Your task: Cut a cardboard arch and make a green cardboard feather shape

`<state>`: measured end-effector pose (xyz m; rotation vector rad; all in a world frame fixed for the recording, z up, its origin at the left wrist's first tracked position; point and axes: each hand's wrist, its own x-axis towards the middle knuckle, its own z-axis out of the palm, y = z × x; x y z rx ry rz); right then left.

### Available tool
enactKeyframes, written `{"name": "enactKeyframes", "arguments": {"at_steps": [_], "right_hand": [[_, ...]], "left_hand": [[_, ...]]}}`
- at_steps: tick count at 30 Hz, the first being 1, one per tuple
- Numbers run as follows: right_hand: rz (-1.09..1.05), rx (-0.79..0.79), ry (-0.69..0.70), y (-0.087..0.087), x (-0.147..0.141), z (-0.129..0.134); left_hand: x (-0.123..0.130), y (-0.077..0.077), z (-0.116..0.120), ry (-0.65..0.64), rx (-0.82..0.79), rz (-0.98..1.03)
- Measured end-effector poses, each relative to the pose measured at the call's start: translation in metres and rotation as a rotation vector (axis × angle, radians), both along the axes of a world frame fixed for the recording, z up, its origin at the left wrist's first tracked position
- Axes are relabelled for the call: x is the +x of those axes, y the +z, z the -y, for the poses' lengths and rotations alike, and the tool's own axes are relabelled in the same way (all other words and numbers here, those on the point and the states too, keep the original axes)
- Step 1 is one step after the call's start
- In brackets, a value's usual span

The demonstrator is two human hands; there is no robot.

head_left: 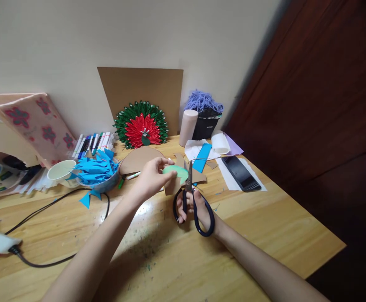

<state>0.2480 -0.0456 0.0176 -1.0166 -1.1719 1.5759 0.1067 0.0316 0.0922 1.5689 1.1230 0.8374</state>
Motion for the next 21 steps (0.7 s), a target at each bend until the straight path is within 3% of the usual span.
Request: {"name": "enactKeyframes", "arguments": {"at_steps": [6, 12, 15, 21], "right_hand": [[0.117, 0.109, -0.176, 0.008, 0.01, -0.011], [-0.016, 0.071, -0.124, 0.015, 0.02, -0.016], [-0.021, -0.01, 0.016, 0.017, 0.021, -0.011], [0.078, -0.006, 0.305, 0.008, 0.022, 0.003]], "left_hand": [[-0.003, 0.007, 0.007, -0.364, -0.05, -0.201], [-0.006, 0.007, 0.002, -0.273, -0.032, -0.121], [-0.011, 0.013, 0.0, -0.216, -0.045, -0.076], [-0.029, 0.025, -0.009, -0.175, 0.038, -0.078]]}}
